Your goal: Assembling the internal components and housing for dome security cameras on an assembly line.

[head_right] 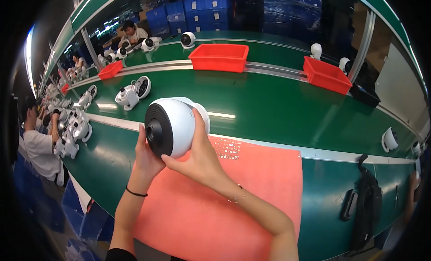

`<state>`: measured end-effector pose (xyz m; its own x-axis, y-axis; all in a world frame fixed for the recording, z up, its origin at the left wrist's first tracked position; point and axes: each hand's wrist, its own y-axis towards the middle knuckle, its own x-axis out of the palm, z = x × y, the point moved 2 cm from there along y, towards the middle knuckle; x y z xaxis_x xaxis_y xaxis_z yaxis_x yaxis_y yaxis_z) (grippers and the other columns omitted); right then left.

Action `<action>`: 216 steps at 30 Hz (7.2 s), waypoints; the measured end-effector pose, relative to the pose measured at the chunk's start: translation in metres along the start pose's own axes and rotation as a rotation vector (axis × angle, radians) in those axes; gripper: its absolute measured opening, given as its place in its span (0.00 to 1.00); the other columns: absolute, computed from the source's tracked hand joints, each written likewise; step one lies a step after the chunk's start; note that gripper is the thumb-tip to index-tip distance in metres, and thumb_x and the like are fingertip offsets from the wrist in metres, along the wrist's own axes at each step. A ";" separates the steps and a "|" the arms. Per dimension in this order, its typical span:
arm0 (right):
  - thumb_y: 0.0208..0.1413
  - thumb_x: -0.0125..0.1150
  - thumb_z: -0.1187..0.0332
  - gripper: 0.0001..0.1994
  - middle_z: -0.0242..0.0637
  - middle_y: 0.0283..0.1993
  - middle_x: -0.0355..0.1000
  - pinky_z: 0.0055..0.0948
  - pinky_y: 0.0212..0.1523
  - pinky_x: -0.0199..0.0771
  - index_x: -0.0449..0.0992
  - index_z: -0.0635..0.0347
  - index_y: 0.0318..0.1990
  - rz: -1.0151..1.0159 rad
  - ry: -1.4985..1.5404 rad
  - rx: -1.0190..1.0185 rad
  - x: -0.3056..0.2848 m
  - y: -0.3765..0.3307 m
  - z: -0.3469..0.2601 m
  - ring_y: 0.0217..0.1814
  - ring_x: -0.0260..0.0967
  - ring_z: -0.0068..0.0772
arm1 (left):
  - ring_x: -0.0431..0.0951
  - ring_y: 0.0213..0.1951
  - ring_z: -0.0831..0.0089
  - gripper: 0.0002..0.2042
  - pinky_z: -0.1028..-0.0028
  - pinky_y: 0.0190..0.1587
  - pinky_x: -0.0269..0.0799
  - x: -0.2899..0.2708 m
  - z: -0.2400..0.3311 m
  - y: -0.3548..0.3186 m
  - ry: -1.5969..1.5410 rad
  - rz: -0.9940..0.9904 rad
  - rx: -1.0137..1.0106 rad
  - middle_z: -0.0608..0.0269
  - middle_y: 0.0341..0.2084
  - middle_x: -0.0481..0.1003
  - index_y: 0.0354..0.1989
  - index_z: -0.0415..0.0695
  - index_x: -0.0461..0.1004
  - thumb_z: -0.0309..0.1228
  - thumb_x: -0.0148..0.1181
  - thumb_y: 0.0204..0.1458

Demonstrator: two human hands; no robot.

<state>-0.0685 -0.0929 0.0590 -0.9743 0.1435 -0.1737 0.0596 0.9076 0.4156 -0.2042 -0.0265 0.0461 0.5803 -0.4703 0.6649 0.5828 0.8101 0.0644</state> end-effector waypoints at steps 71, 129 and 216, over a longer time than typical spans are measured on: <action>0.41 0.55 0.53 0.25 0.41 0.52 0.58 0.36 0.46 0.55 0.67 0.54 0.48 -0.544 -0.711 -0.443 0.037 -0.027 0.095 0.47 0.55 0.41 | 0.59 0.54 0.54 0.30 0.63 0.59 0.57 -0.234 0.050 0.174 -0.080 0.460 0.199 0.46 0.51 0.56 0.57 0.39 0.51 0.36 0.56 0.47; 0.50 0.58 0.69 0.27 0.43 0.44 0.62 0.26 0.42 0.66 0.50 0.65 0.52 -0.562 0.300 0.369 -0.064 -0.130 -0.032 0.45 0.63 0.26 | 0.72 0.45 0.49 0.16 0.59 0.48 0.66 0.017 -0.008 -0.156 1.657 -0.401 0.329 0.50 0.42 0.73 0.39 0.36 0.72 0.31 0.60 0.42; 0.39 0.59 0.70 0.14 0.48 0.41 0.67 0.34 0.37 0.69 0.71 0.65 0.36 -0.548 -0.465 -0.437 -0.010 -0.099 -0.064 0.41 0.67 0.42 | 0.67 0.09 0.61 0.25 0.69 0.14 0.62 0.032 0.014 -0.111 1.770 -0.495 -0.147 0.58 0.04 0.63 0.14 0.38 0.67 0.53 0.58 0.42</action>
<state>-0.0784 -0.2097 0.0772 -0.6464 -0.0380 -0.7621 -0.5787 0.6753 0.4572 -0.2583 -0.1262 0.0710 0.1515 -0.4793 -0.8645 0.8484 0.5118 -0.1351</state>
